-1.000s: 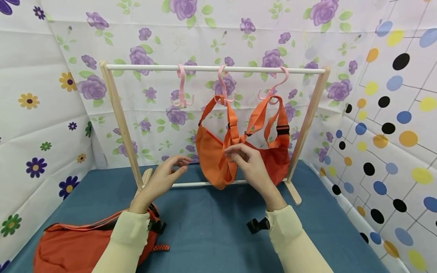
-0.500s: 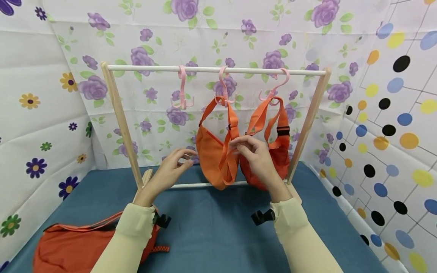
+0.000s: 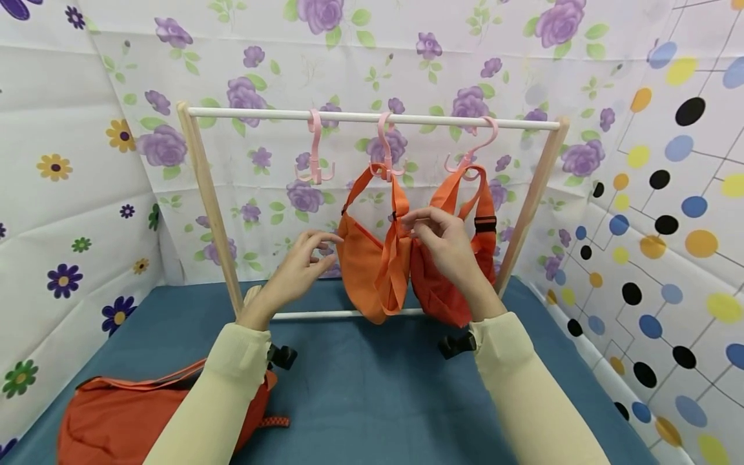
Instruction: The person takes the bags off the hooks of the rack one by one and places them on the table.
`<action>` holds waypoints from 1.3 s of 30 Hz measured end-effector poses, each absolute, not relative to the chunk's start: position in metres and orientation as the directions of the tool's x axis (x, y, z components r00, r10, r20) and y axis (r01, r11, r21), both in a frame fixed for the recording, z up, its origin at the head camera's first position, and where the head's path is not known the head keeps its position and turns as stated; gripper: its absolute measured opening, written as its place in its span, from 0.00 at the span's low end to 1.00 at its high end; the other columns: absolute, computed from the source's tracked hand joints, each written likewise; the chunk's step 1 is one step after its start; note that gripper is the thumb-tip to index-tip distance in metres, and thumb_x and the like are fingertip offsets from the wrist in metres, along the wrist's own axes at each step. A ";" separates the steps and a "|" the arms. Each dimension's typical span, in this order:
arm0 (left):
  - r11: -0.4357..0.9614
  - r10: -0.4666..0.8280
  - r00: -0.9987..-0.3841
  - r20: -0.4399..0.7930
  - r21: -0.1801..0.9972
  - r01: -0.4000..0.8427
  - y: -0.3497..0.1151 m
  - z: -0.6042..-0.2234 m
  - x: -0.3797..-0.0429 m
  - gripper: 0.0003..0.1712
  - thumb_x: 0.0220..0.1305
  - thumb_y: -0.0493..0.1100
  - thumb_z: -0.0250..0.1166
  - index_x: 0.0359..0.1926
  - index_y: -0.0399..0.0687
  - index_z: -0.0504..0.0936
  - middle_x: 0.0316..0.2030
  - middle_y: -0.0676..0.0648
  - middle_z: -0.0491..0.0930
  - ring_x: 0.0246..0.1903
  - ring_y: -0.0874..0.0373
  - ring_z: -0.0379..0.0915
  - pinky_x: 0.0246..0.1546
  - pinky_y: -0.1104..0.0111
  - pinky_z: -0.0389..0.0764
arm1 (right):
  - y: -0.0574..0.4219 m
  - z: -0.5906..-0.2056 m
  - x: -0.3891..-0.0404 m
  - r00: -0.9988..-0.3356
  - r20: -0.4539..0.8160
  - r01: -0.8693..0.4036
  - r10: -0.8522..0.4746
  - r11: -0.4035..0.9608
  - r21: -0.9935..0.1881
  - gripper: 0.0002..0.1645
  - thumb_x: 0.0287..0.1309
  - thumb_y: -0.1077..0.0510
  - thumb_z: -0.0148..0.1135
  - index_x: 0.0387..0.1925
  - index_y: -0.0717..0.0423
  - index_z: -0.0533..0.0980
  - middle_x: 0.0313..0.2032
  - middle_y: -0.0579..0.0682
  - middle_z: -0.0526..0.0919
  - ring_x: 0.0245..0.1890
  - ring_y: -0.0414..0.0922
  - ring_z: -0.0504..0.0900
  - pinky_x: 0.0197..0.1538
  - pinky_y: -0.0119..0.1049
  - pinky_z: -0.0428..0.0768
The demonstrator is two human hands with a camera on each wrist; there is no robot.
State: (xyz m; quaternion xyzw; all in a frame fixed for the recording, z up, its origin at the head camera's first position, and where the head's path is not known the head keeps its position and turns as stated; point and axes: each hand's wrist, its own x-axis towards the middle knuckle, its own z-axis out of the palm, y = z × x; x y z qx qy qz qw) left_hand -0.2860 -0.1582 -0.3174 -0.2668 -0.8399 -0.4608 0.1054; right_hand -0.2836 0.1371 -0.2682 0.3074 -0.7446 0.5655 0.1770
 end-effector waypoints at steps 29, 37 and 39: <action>0.435 0.360 -0.801 0.479 0.673 0.598 -0.129 -0.270 -0.304 0.23 0.80 0.44 0.58 0.71 0.50 0.71 0.65 0.40 0.63 0.60 0.45 0.66 0.63 0.49 0.72 | 0.139 -0.208 -0.301 -0.722 0.655 -0.690 -0.222 0.301 -0.658 0.17 0.74 0.65 0.50 0.53 0.62 0.83 0.56 0.55 0.83 0.47 0.49 0.82 0.30 0.32 0.68; 0.429 0.353 -0.787 0.506 0.660 0.617 -0.122 -0.262 -0.307 0.25 0.80 0.45 0.59 0.73 0.53 0.68 0.69 0.38 0.60 0.62 0.44 0.66 0.62 0.47 0.72 | 0.133 -0.180 -0.304 -0.619 0.762 -0.769 -0.188 0.342 -0.540 0.17 0.71 0.70 0.50 0.50 0.63 0.83 0.54 0.53 0.83 0.61 0.43 0.77 0.62 0.36 0.75; 0.437 0.358 -0.784 0.507 0.651 0.620 -0.120 -0.260 -0.308 0.25 0.80 0.46 0.59 0.73 0.53 0.68 0.69 0.39 0.60 0.63 0.44 0.66 0.64 0.47 0.71 | 0.132 -0.173 -0.306 -0.600 0.777 -0.782 -0.191 0.346 -0.519 0.17 0.70 0.71 0.50 0.49 0.64 0.83 0.53 0.54 0.83 0.62 0.43 0.76 0.69 0.39 0.70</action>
